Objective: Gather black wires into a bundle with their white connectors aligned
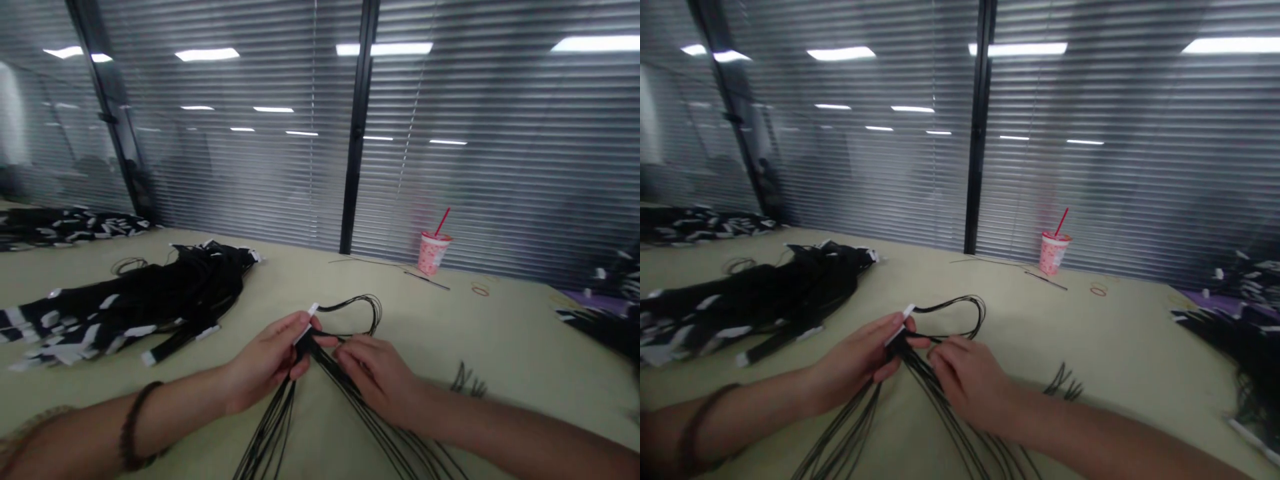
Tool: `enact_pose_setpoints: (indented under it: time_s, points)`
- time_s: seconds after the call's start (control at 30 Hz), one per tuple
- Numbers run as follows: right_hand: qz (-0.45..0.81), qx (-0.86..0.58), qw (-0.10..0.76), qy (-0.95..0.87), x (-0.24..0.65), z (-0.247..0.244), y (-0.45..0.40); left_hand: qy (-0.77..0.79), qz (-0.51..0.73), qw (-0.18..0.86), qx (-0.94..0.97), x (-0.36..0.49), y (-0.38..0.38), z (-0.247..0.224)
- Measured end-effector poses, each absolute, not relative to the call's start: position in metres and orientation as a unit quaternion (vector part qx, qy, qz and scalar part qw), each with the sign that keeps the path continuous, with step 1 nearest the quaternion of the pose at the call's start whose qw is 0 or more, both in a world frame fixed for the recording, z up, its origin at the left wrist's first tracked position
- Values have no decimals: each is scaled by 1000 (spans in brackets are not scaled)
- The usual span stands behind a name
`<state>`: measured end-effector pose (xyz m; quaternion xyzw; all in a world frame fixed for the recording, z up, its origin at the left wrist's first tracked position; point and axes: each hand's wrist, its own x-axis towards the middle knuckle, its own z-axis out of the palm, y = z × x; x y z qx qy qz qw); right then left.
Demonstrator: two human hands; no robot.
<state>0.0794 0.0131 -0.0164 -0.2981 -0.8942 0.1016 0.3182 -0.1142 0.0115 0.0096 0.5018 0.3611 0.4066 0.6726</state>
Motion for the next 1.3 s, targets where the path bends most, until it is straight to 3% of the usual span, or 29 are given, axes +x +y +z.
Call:
enact_pose_setpoints:
  time_s: [0.23,0.6,0.93,1.3]
  points:
    - [229,-296,370,-850,76,-14,12,352,393,640,558,-111,8,14]
    - [260,-315,415,-813,77,-16,14,360,381,619,585,-112,10,10]
    - [625,-164,405,-647,71,-16,24,360,383,628,575,-111,11,11]
    - [664,-228,406,-586,72,-26,29,369,384,619,577,-112,13,8]
